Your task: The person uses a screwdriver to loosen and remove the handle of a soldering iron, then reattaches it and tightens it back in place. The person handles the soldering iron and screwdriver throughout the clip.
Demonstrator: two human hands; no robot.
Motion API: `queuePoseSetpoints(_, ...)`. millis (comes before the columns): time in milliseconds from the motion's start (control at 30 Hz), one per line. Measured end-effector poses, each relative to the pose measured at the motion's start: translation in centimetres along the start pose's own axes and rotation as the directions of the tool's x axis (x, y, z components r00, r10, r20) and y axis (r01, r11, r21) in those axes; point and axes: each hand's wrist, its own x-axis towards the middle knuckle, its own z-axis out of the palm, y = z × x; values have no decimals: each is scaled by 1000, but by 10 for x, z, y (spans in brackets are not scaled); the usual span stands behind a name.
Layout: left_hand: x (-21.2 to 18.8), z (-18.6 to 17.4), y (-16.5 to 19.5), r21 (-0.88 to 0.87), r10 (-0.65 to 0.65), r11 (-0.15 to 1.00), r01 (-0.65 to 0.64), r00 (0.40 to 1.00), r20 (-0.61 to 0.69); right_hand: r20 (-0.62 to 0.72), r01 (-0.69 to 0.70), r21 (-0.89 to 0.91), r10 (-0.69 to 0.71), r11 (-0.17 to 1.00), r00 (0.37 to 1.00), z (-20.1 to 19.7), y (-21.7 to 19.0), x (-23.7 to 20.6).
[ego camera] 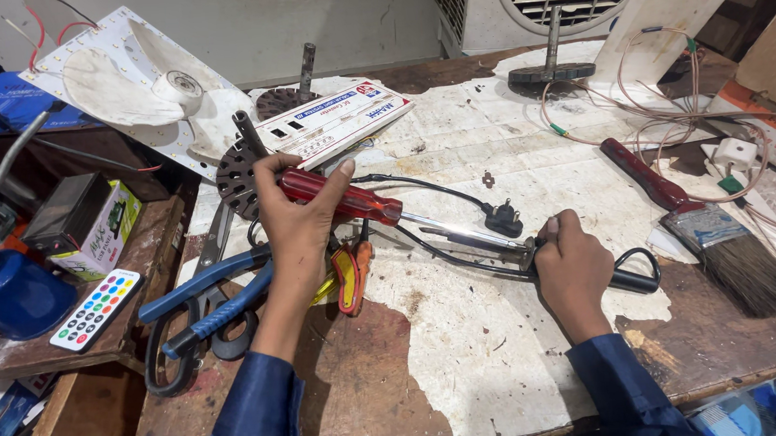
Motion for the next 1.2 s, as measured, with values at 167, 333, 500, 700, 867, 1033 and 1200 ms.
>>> queuePoseSetpoints(167, 6, -1, -11, -82, -91, 992, 92, 996, 17, -9, 8, 16, -8, 1000, 1000, -1, -4, -1)
queuePoseSetpoints(333, 5, -2, -10, -288, -145, 941, 178, 980, 134, 15, -24, -20, 25, 1000, 1000, -2, -4, 0)
queuePoseSetpoints(500, 0, 4, -12, -16, -171, 985, 170, 984, -60, 24, -28, -11, 28, 1000, 999, -3, -4, 0)
queuePoseSetpoints(700, 5, 0, -16, -196, -68, 977, 82, 995, 79, 7, 3, 45, -3, 999, 1000, -2, -2, 0)
queuePoseSetpoints(867, 8, -3, -10, -142, -106, 981, 130, 980, 167, 39, -24, 19, 23, 1000, 999, -3, -2, 0)
queuePoseSetpoints(1033, 0, 2, -13, 43, -77, 996, 76, 997, 32, 35, -20, 33, 19, 999, 999, -6, -5, 0)
queuePoseSetpoints(1200, 4, 1, -18, -192, -108, 973, 125, 990, 95, 51, -35, 7, 35, 999, 998, -8, -9, 0)
